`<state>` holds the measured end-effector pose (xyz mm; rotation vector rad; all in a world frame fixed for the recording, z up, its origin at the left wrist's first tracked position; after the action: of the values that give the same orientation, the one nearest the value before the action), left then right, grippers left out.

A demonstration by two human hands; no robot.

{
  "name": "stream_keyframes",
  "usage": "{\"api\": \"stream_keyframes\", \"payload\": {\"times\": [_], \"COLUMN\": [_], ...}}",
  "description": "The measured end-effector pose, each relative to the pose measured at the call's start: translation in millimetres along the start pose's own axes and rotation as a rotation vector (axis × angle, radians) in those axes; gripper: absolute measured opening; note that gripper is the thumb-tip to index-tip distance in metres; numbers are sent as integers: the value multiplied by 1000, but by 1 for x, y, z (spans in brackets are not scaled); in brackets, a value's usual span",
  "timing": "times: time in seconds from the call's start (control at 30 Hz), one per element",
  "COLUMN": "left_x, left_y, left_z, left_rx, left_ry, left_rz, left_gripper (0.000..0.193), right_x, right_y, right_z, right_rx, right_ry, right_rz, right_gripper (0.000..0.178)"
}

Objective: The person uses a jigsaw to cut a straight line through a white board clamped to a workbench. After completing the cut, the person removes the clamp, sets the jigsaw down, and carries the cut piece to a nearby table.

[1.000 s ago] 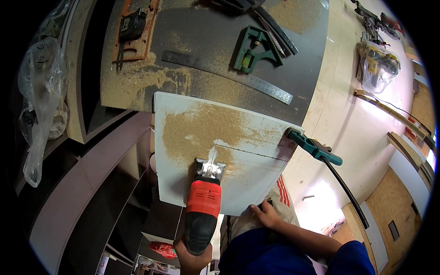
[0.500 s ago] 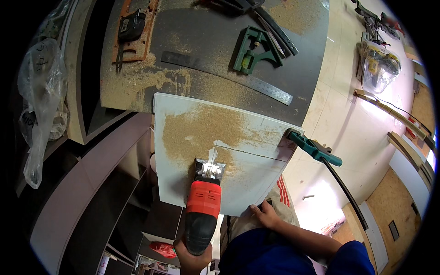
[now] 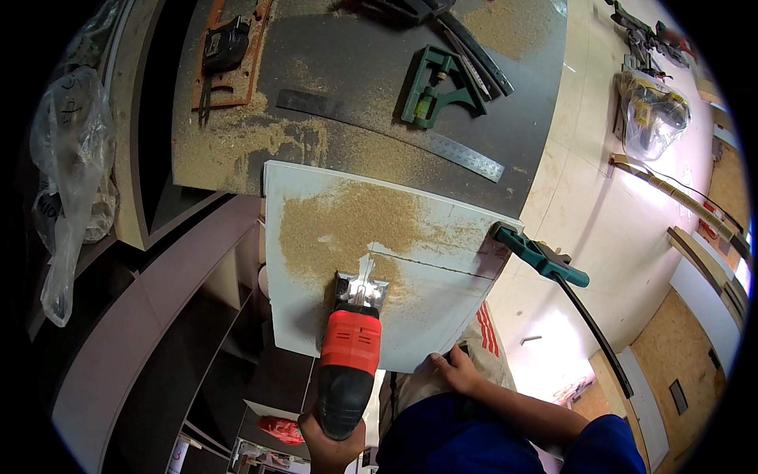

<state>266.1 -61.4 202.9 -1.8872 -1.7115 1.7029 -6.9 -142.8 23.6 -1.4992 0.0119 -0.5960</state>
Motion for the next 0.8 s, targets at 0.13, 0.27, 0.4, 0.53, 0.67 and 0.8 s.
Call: {"api": "stream_keyframes", "payload": {"times": [0.13,0.27,0.4,0.53,0.67,0.8], "left_x": [-19,-20,-24,-6,-3,-6], "left_y": [14,14,18,4,3,4], "left_z": [0,0,2,2,2,2], "left_rx": [-18,2,-19,2,12,7], "left_ry": [-37,-45,-77,-36,-36,-35], "left_rz": [74,71,82,-1,-12,-17], "left_gripper": [39,39,39,39,39,39], "right_x": [-7,-8,-12,-5,-3,2], "right_y": [2,2,3,2,1,0], "right_z": [1,0,0,0,0,-1], "right_rx": [6,10,5,-13,-18,-20], "right_ry": [-4,-15,-13,-11,-22,-43], "right_rz": [-2,11,20,-2,-11,9], "right_gripper": [43,49,48,47,47,47]}}
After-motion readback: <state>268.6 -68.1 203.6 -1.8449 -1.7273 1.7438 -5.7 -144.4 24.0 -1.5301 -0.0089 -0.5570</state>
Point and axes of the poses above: each hand's wrist, its own y-axis towards the middle knuckle, its own z-axis out of the palm, x = y × z, the point moved 1 cm from there along y, towards the middle knuckle, and after that the axes turned 9 degrees about -y, right-handed, at the moved point
